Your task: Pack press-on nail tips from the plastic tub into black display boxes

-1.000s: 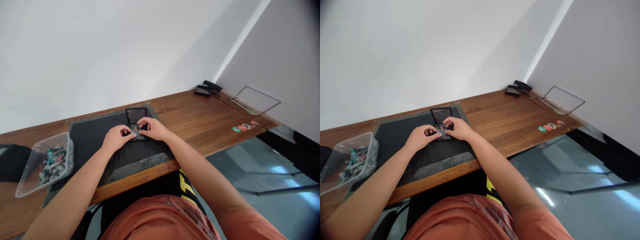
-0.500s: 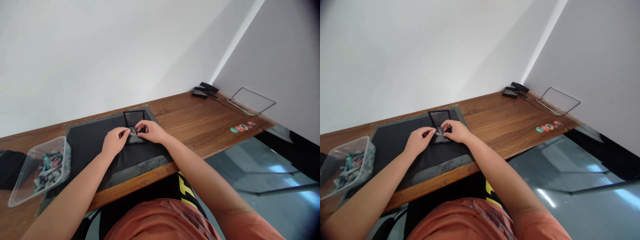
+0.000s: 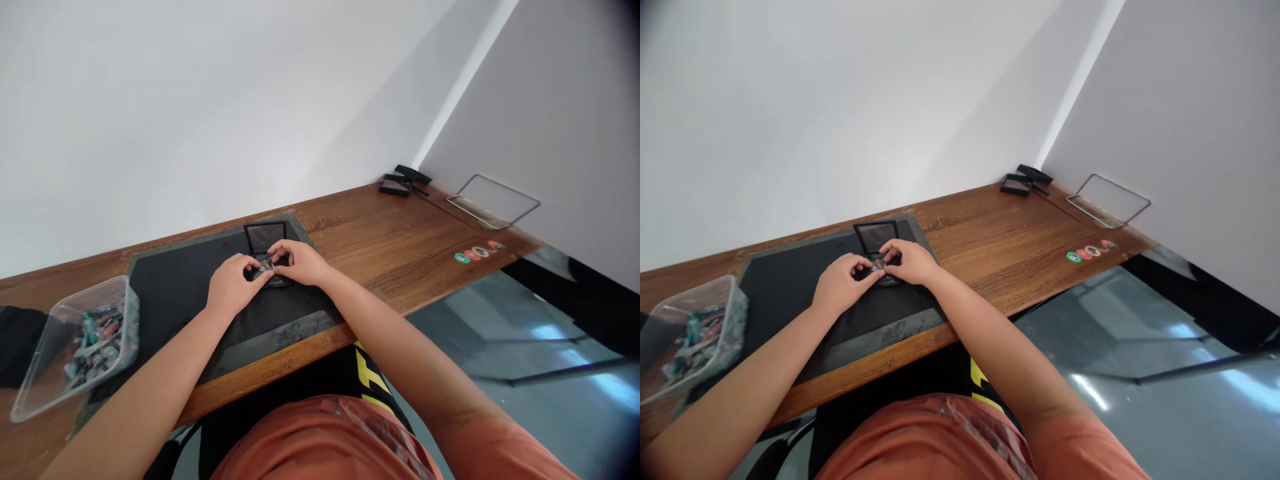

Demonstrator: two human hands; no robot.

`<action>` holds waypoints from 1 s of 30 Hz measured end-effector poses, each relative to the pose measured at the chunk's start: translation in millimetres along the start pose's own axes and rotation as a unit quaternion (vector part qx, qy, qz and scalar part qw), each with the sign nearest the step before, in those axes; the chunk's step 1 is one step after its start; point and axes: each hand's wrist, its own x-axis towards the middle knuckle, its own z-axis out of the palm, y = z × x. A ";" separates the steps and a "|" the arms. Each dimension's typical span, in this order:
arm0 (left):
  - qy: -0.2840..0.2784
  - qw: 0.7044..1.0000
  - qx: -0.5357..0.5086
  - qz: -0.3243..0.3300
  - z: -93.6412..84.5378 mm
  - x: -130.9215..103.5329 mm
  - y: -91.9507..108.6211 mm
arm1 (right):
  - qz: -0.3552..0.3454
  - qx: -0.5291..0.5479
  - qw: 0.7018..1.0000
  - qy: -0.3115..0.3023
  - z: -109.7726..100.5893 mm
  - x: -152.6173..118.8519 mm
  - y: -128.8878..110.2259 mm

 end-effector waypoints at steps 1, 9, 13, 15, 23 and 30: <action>0.002 1.000 0.000 0.006 0.7 -0.1 -0.2 | 0.000 -0.001 1.000 0.000 0.1 0.0 -0.1; -0.037 0.998 -0.027 0.044 1.9 -1.0 2.8 | 0.004 -0.007 1.000 0.008 0.2 -0.9 -1.9; -0.045 0.997 -0.043 0.045 1.0 0.3 3.4 | 0.006 -0.010 1.000 0.008 0.0 -1.6 -3.0; -0.050 0.997 -0.050 0.039 0.4 1.6 3.7 | 0.004 -0.013 1.000 0.006 0.1 -1.6 -2.9; -0.062 0.995 -0.059 0.045 -4.3 8.8 -3.8 | -0.014 -0.021 1.000 0.000 0.0 -2.3 -1.3; -0.069 0.992 -0.090 0.048 -10.4 14.5 -20.7 | -0.020 -0.028 0.999 0.017 -1.9 -4.0 -2.8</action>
